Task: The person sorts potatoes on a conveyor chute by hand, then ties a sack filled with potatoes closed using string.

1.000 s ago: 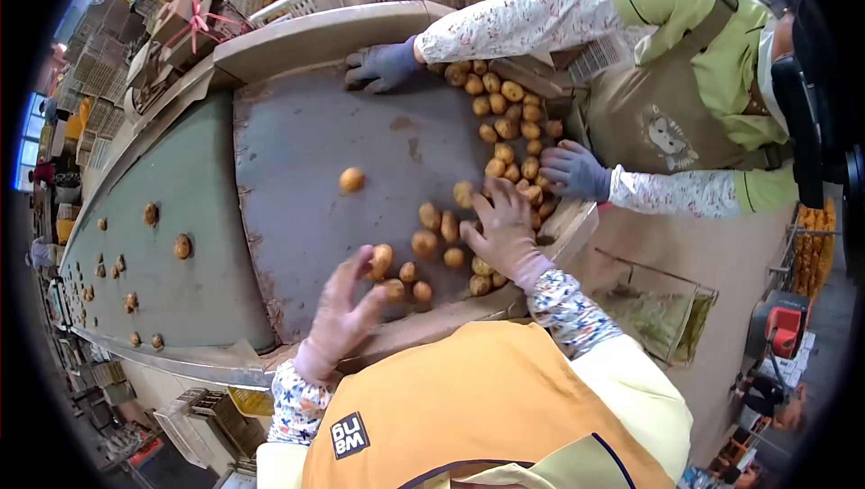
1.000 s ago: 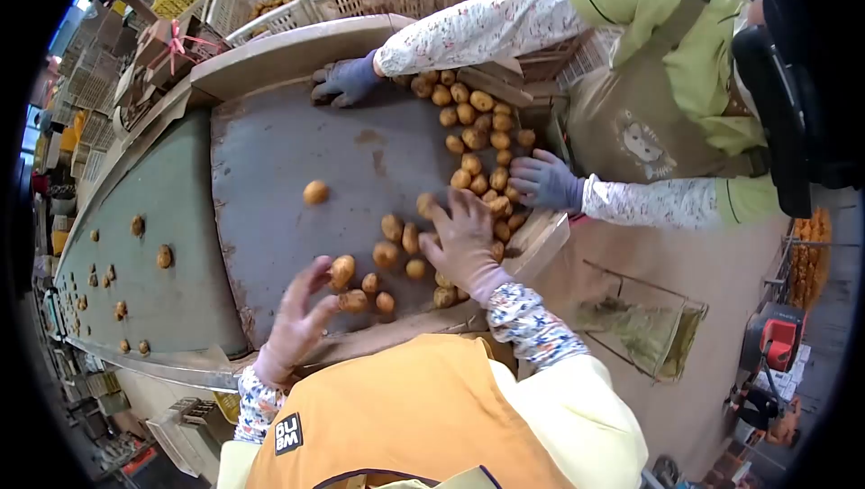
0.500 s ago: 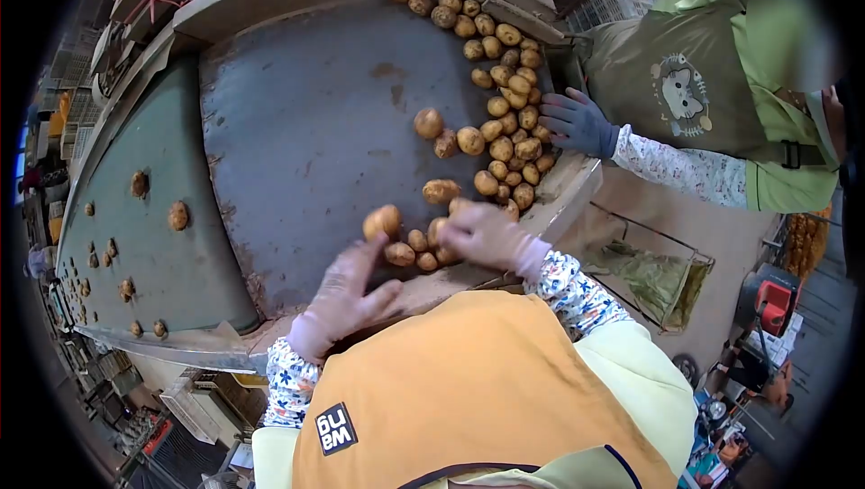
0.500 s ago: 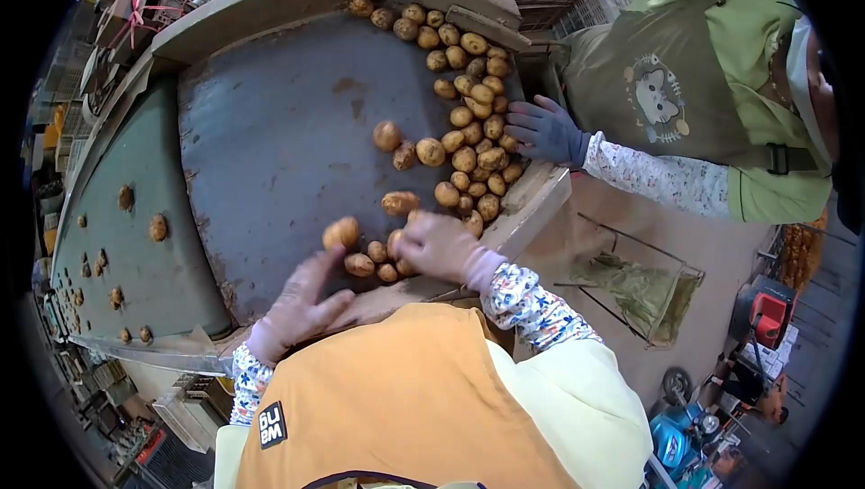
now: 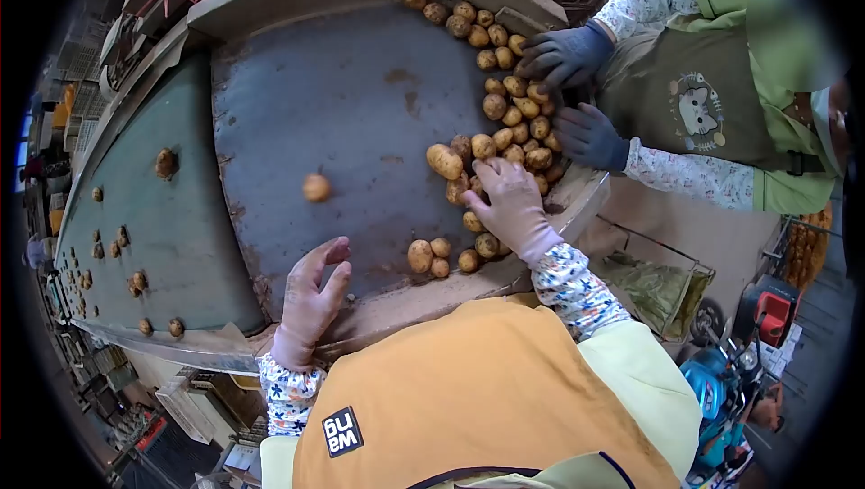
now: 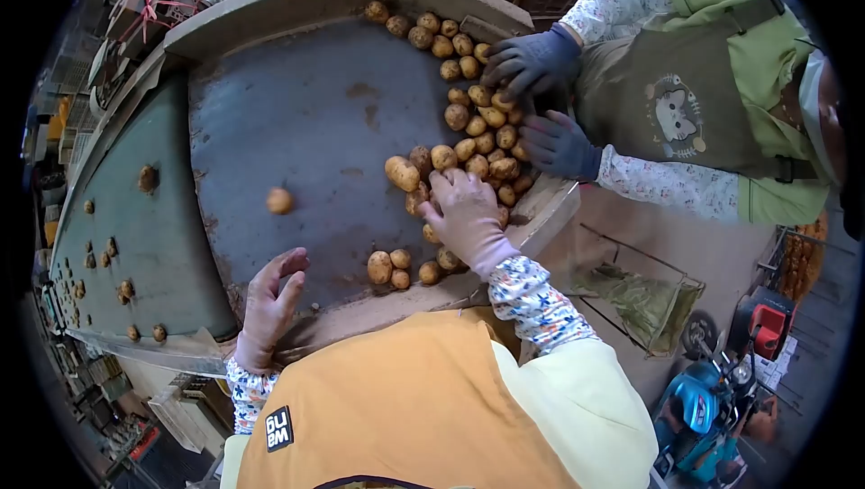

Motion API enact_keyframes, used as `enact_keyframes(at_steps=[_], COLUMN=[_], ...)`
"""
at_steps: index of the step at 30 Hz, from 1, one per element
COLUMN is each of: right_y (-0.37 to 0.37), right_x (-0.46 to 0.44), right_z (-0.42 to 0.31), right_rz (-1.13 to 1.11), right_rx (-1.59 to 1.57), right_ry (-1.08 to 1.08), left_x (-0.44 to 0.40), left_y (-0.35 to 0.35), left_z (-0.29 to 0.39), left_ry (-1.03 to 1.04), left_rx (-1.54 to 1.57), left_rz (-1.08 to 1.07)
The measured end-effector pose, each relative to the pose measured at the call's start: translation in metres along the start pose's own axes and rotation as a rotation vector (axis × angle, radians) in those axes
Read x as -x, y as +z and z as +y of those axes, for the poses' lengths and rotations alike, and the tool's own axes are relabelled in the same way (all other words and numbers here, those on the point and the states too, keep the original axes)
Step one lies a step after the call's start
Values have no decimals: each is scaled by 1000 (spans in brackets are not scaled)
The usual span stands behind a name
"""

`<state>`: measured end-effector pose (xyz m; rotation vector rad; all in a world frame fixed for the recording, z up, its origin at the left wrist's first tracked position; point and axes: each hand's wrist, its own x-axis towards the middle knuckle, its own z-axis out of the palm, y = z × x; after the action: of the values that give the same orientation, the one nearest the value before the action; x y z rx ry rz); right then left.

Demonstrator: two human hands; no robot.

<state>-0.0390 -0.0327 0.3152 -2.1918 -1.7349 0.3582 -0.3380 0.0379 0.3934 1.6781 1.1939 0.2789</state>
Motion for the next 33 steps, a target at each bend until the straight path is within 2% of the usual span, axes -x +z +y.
enact_keyframes(at_steps=[1,3,4,7,11,13,15,17,18,20,22,23,24,26,27,28,29,31,33], right_y=[4,8,8,18,36,31,-19,-80,-108,-154,-179,-171,-157,-129,-102,-102,-58,9,39], right_x=[-4,-14,-18,-21,-28,-36,-40,-48,-66,-129,-193,-198,-195,-164,-140,-117,-97,-51,-2], right_z=[0,-7,-13,-29,-40,-49,-84,-108,-108,-93,-59,-55,-63,-88,-91,-106,-93,-74,-74], right_rz=[6,-229,-287,-229,-351,-274,-48,506,699,797,615,572,545,414,-173,-501,-450,88,242], right_rx=[9,179,167,145,70,-21,-74,-44,0,226,468,516,520,410,131,65,-77,-88,-102], right_ry=[-1,35,9,-99,-192,-314,-600,-1009,-1094,-911,-393,-251,-253,-531,-471,-424,-339,-256,-243], left_x=[-1,0,0,2,0,2,3,5,7,15,16,16,17,14,17,18,14,12,4], left_y=[-1,0,1,0,-1,-5,-5,-6,-7,-17,-21,-21,-22,-23,-31,-33,-32,-38,-38], left_z=[0,0,-1,2,4,8,6,8,11,19,18,20,13,14,12,4,-1,19,19], left_ry=[9,35,35,76,123,160,183,188,203,229,204,202,305,267,250,265,270,184,190], left_rx=[6,-30,-28,-61,-85,-152,-169,-188,-259,-337,-278,-296,-337,-336,-348,-313,-295,-305,-345], left_rz=[1,4,4,-7,3,10,15,5,24,36,16,20,57,39,-31,-49,-65,-233,-268])
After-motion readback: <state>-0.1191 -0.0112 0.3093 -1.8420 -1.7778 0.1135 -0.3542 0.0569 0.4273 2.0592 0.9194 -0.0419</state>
